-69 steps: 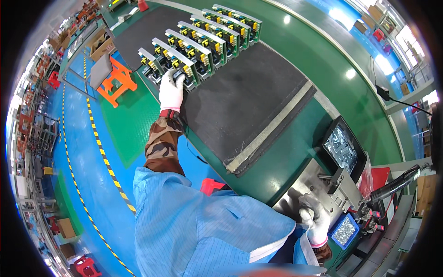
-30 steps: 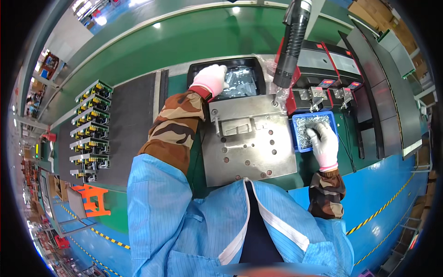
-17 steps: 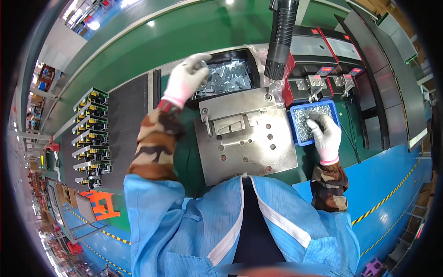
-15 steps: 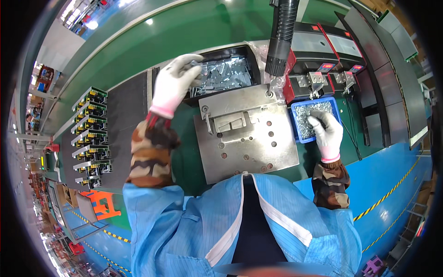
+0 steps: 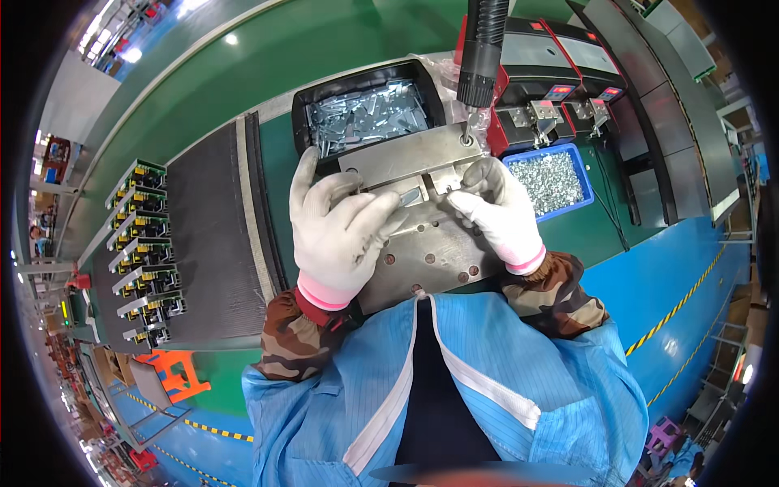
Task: Assembling electronic components into metal housings using an electric screwdriver.
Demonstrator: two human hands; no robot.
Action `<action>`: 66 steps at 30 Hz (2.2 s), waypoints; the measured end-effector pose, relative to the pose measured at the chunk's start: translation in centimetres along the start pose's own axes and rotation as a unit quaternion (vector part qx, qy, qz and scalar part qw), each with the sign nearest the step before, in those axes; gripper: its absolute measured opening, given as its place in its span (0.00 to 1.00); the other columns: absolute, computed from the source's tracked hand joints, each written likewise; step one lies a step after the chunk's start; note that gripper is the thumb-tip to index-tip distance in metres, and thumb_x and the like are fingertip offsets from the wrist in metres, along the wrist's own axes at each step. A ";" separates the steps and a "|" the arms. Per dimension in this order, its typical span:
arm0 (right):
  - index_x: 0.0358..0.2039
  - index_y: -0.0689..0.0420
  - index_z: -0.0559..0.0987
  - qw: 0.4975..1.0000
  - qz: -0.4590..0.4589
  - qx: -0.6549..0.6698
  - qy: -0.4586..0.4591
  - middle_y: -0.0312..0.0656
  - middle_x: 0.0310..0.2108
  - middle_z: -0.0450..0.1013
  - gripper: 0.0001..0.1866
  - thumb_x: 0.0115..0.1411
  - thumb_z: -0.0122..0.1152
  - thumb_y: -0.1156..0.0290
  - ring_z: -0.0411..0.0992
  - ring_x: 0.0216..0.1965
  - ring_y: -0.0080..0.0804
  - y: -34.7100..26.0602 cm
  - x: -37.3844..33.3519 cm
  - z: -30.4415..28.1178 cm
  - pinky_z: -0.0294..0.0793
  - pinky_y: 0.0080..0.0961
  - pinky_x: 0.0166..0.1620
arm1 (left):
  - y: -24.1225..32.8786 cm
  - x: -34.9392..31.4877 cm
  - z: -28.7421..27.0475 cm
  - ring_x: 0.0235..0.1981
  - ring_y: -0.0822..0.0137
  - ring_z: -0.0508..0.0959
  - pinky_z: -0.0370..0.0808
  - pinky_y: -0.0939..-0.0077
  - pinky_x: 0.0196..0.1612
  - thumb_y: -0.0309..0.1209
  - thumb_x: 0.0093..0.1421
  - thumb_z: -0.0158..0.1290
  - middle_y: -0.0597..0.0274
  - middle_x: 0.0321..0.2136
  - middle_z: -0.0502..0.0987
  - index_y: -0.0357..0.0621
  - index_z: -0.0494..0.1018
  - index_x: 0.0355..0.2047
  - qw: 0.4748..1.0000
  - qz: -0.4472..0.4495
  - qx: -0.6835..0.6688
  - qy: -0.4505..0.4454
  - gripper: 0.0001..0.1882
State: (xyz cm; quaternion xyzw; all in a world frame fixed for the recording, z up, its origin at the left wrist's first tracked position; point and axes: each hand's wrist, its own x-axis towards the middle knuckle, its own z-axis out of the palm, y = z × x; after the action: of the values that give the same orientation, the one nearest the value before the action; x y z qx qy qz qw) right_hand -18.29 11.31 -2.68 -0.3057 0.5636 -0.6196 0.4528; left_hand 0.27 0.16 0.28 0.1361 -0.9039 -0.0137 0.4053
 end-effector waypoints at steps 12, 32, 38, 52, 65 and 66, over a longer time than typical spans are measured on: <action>0.31 0.58 0.68 0.994 -0.033 0.094 0.044 0.35 0.21 0.70 0.13 0.51 0.65 0.75 0.66 0.19 0.15 0.8 -0.1 1.6 0.65 0.11 0.21 | 0.0 -1.0 1.1 0.35 0.60 0.71 0.63 0.43 0.55 0.40 0.41 0.63 0.68 0.26 0.69 0.51 0.73 0.25 1.000 -0.025 0.008 0.001 0.13; 0.31 0.61 0.78 0.850 0.001 -0.449 -0.276 0.46 0.24 0.75 0.24 0.53 0.58 0.49 0.74 0.29 0.41 -8.5 -2.1 -4.7 0.71 0.33 0.35 | 0.4 0.2 2.7 0.52 0.51 0.66 0.62 0.65 0.55 0.22 0.40 0.57 0.50 0.49 0.64 0.40 0.65 0.46 0.952 -0.216 -0.216 -0.032 0.29; 0.31 0.59 0.77 0.676 -0.350 -0.647 0.042 0.49 0.25 0.72 0.14 0.54 0.59 0.60 0.72 0.31 0.48 -22.4 3.1 -14.0 0.71 0.37 0.34 | 0.5 -0.2 1.8 0.52 0.54 0.66 0.63 0.66 0.55 0.23 0.39 0.58 0.52 0.50 0.63 0.39 0.65 0.48 0.945 -0.248 -0.209 -0.038 0.31; 0.39 0.50 0.76 0.286 -0.186 -0.888 0.307 0.40 0.41 0.67 0.13 0.51 0.54 0.71 0.67 0.47 0.36 -27.6 21.8 -33.8 0.71 0.32 0.43 | 0.7 -0.4 1.4 0.48 0.50 0.69 0.69 0.63 0.48 0.50 0.43 0.62 0.46 0.48 0.63 0.38 0.64 0.50 0.945 -0.276 -0.154 -0.081 0.40; 0.41 0.49 0.77 0.475 -0.544 -0.602 0.340 0.37 0.38 0.71 0.15 0.50 0.63 0.70 0.72 0.39 0.34 -31.6 9.7 -23.7 0.72 0.26 0.41 | -0.1 -0.7 2.0 0.50 0.49 0.68 0.67 0.61 0.51 0.59 0.44 0.58 0.43 0.50 0.63 0.36 0.60 0.54 0.945 -0.244 -0.207 -0.060 0.47; 0.41 0.50 0.78 0.464 -0.601 -0.564 0.325 0.37 0.38 0.71 0.17 0.47 0.65 0.71 0.72 0.38 0.30 -31.5 8.4 -22.2 0.71 0.21 0.42 | 0.0 -0.7 1.7 0.51 0.48 0.67 0.67 0.60 0.52 0.62 0.43 0.57 0.42 0.51 0.62 0.35 0.59 0.55 0.954 -0.222 -0.195 -0.053 0.49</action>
State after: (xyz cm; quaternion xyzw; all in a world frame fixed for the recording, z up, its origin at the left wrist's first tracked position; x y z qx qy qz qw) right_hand -48.27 11.64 22.95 -0.5349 0.5742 -0.3414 -0.5173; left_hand -0.51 0.14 -1.34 0.2504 -0.8508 -0.2865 0.3624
